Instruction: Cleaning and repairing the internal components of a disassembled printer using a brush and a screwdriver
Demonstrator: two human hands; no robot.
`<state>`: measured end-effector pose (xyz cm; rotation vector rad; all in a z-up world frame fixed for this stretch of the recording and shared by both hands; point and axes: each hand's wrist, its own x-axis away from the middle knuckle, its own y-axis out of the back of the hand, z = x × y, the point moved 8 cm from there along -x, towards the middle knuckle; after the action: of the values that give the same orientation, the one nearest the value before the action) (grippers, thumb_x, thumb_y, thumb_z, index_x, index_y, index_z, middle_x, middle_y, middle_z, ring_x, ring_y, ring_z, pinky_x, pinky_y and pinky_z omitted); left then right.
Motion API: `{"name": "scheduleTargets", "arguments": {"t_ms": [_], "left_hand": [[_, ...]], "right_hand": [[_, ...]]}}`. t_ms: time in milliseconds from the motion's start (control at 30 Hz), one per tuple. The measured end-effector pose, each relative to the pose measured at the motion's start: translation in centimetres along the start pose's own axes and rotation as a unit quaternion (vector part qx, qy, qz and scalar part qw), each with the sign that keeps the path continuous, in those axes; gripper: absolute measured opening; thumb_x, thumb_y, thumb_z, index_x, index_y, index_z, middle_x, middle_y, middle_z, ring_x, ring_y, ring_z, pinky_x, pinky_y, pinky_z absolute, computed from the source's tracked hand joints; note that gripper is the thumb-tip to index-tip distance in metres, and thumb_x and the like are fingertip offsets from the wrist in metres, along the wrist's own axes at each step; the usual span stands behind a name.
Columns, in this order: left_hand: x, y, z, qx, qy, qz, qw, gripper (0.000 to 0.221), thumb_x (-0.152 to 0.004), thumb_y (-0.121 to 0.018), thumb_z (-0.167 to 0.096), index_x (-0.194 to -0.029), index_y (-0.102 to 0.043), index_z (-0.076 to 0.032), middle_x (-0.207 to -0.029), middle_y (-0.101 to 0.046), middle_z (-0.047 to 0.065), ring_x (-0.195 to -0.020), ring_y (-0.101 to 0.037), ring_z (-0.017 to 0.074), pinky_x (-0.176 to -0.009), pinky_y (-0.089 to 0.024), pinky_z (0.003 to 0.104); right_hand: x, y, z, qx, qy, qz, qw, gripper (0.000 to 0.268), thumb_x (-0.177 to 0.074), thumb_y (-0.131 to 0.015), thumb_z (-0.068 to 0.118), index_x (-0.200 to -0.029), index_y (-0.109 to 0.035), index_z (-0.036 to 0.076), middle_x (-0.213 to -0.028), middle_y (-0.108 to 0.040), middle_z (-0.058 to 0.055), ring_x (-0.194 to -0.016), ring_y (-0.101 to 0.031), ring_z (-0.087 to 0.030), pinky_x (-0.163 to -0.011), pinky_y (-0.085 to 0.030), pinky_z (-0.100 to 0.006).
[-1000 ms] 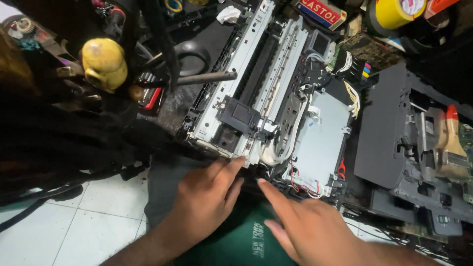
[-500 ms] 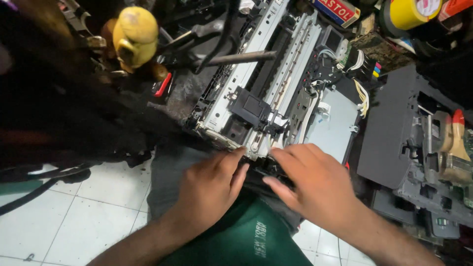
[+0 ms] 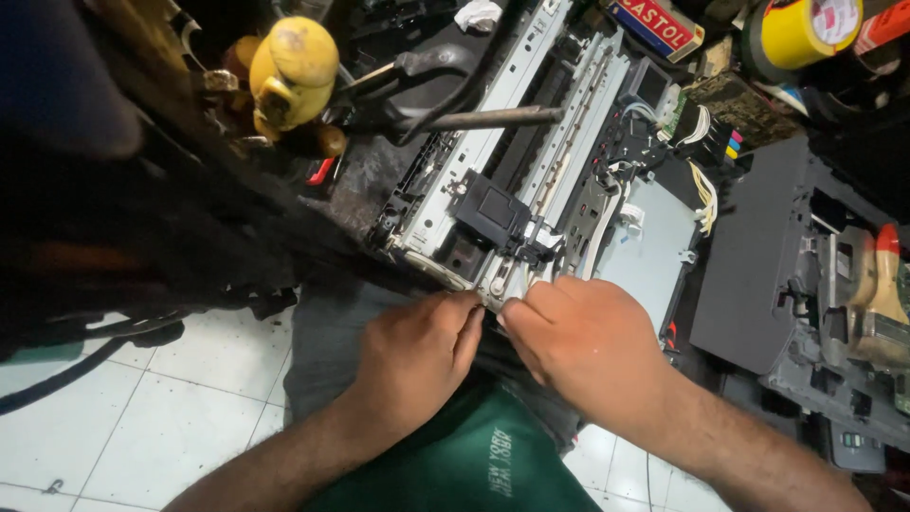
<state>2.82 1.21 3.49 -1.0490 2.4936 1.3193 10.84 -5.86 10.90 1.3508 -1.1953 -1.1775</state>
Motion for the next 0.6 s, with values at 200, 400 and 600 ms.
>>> {"name": "scheduleTargets", "arguments": {"t_ms": [200,400,600], "left_hand": [[0.2,0.3,-0.3,0.038,-0.025,-0.045,0.998,0.014,-0.095,-0.074,-0.020,-0.107,-0.071,-0.014,-0.084,-0.074,0.000,-0.069,-0.071,0.0215,-0.059,-0.052,0.035],[-0.2,0.0,-0.3,0.017,0.011,-0.009,1.000,0.012,-0.093,-0.071,-0.028,-0.100,-0.072,-0.018,-0.073,-0.069,0.001,-0.062,-0.067,0.0261,-0.055,-0.051,0.039],[0.2,-1.7,0.7,-0.007,0.056,0.031,0.998,0.015,-0.090,-0.070,-0.033,-0.098,-0.071,-0.020,-0.076,-0.071,0.004,-0.062,-0.069,0.0331,-0.051,-0.051,0.047]], "right_hand": [[-0.9,0.9,0.5,0.021,0.023,-0.005,1.000,0.012,-0.099,-0.059,0.012,-0.087,-0.057,0.010,-0.071,-0.043,-0.004,-0.060,-0.048,-0.030,-0.045,-0.035,-0.046],[-1.7,1.4,0.2,-0.020,0.034,-0.003,0.999,0.027,-0.096,-0.054,0.004,-0.072,-0.047,0.013,-0.066,-0.040,-0.004,-0.054,-0.044,-0.028,-0.044,-0.033,-0.045],[-1.9,1.9,-0.5,-0.086,-0.038,0.118,0.989,0.011,-0.087,-0.062,0.026,-0.079,-0.058,0.019,-0.070,-0.060,0.001,-0.065,-0.059,-0.031,-0.052,-0.046,-0.046]]}}
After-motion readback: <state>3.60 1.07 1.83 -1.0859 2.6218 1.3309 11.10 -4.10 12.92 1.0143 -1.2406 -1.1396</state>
